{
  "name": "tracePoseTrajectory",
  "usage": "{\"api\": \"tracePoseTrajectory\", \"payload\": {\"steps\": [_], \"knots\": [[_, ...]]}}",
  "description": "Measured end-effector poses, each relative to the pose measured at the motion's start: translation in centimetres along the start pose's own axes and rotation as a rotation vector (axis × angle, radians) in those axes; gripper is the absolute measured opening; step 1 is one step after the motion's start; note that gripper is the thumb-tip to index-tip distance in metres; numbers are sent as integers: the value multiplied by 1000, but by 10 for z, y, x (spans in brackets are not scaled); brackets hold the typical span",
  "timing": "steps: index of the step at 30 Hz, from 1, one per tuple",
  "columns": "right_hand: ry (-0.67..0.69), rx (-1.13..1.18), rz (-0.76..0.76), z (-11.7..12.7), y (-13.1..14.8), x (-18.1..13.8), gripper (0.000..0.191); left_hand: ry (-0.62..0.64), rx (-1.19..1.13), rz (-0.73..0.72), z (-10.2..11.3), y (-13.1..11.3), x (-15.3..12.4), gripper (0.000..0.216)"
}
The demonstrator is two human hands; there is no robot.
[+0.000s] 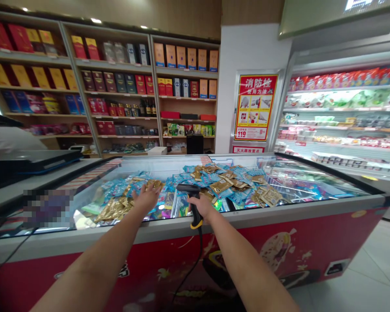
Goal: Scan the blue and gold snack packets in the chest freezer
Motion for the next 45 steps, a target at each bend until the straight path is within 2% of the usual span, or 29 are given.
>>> {"api": "tracePoseTrajectory", "payload": {"steps": [4, 8, 12, 14, 21, 25, 28, 36, 40, 45], "knots": [[-14, 201, -47, -2, -5, 13, 24, -26, 24, 32, -2, 9, 15, 48], [-151, 389, -81, 9, 1, 33, 24, -97, 60, 56, 2, 10, 19, 45], [-356, 387, -143, 26, 9, 47, 21, -220, 82, 16, 14, 2, 13, 39], [-404, 337, -173, 30, 12, 50, 19, -267, 71, -9, 20, -2, 8, 40], [-322, 325, -141, 23, 14, 52, 16, -324, 9, -95, 29, -11, 4, 36], [-311, 367, -63, 22, 10, 46, 16, -304, 8, -121, 26, -13, 6, 36], [-286, 426, -49, 19, 0, 41, 19, -291, -18, -149, 26, -24, 6, 38], [-177, 427, -142, 9, -15, 31, 23, -130, -98, -123, 14, -72, 12, 53], [-173, 422, -160, 9, -15, 27, 23, -69, -130, -125, 3, -76, 18, 55], [-180, 403, -176, 12, -14, 22, 19, -49, -230, -153, 1, -76, 11, 54]]}}
Point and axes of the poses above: each hand's wrist, its own x-axis towards the middle knuckle, its own z-axis out of the back of the hand, y = z × x, the point moved 9 cm from there along x, towards the middle knuckle, and after that the axes turned 9 degrees about x, right-handed, at the moved point
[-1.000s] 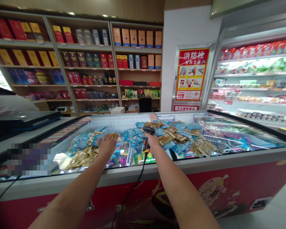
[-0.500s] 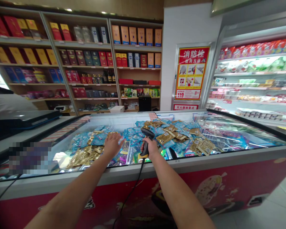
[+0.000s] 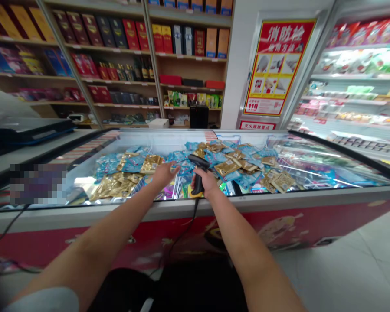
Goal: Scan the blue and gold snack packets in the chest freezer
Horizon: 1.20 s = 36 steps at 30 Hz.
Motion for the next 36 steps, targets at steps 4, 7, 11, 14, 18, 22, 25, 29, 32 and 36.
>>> {"api": "tracePoseTrajectory", "payload": {"steps": [4, 7, 11, 14, 18, 22, 25, 29, 32, 36], "knots": [[-11, 21, -4, 3, 1, -2, 18, -31, -28, -37, 2, -13, -10, 54], [-41, 44, -31, 4, -1, -8, 19, -40, -14, -37, 6, -21, -23, 55], [-68, 76, -46, 3, -4, -16, 21, -73, 29, -80, 15, -30, -43, 56], [-83, 93, -97, 5, -14, -20, 24, -51, 68, -157, 15, -38, -55, 55], [-38, -6, -152, 7, -27, -25, 30, 27, 102, -196, 7, -46, -64, 56], [1, -87, -160, 4, -27, -27, 31, 47, 96, -191, 9, -50, -63, 58], [25, -61, -138, 0, -19, -25, 28, 32, 67, -164, 13, -48, -58, 58], [47, -47, -98, -3, -12, -22, 25, 20, 36, -134, 10, -43, -53, 58], [45, -26, -73, -3, -9, -22, 23, 9, 21, -137, 6, -42, -51, 57], [25, 15, -55, -3, -7, -19, 22, -20, 22, -28, 4, -34, -38, 61]]}}
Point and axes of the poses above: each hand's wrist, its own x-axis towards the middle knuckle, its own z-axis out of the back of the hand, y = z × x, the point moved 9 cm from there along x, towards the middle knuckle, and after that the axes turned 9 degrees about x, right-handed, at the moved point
